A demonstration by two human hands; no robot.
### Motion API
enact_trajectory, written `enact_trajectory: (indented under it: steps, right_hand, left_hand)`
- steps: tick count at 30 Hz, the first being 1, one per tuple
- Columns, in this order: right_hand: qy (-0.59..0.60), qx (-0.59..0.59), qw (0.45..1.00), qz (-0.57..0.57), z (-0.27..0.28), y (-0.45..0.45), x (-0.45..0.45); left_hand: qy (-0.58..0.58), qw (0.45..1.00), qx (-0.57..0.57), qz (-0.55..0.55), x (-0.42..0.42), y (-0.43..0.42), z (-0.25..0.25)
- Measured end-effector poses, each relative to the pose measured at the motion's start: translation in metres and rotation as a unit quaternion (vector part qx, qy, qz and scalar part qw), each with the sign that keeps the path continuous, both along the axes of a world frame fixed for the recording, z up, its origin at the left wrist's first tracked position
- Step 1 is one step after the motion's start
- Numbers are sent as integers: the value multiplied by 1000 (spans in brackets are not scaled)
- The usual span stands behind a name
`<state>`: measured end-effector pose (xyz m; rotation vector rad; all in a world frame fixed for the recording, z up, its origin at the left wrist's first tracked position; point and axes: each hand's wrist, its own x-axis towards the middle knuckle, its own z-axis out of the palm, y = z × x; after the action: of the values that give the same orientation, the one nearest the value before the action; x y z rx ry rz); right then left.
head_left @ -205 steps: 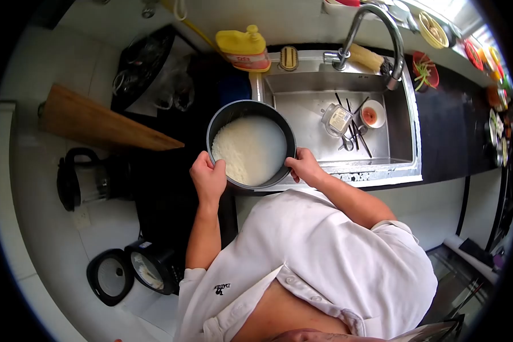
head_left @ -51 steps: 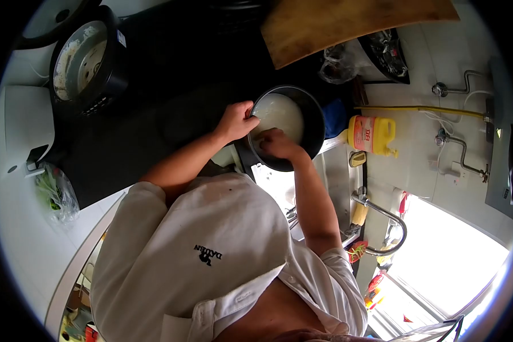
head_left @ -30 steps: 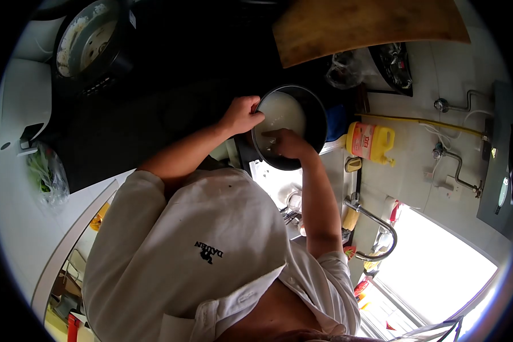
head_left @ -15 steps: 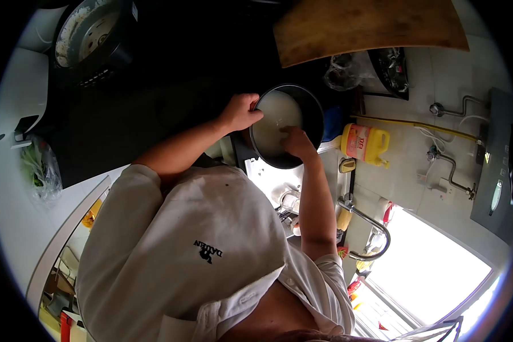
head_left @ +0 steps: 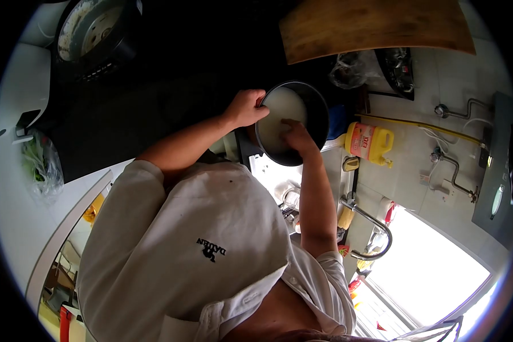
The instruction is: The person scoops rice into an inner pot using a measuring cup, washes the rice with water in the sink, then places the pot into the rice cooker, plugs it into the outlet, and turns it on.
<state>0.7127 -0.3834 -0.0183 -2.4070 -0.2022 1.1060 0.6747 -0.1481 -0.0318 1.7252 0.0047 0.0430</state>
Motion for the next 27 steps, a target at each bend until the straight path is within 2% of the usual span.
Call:
enact_trajectory:
  steps: [4, 7, 11, 14, 16, 18, 27]
  right_hand:
    - [-12, 5, 999, 44, -5, -3, 1]
    - [-61, 50, 993, 83, -15, -12, -1]
    - [-24, 32, 999, 21, -14, -9, 0]
    - [-44, 43, 997, 55, -19, -15, -2]
    - [-12, 32, 999, 8, -18, -16, -2]
    - [86, -5, 986, -141, 9, 7, -3]
    - [-8, 51, 999, -14, -23, -18, -12]
  left_hand:
    - [18, 999, 26, -7, 0, 1, -2]
    - [22, 1000, -5, -2, -1, 0, 2]
    - [21, 1000, 4, -8, 0, 2, 0]
    - [25, 1000, 2, -9, 0, 1, -3]
    - [25, 1000, -7, -9, 0, 0, -4]
    - [22, 1000, -3, -8, 0, 0, -3]
    - [30, 999, -8, -10, 1, 0, -3]
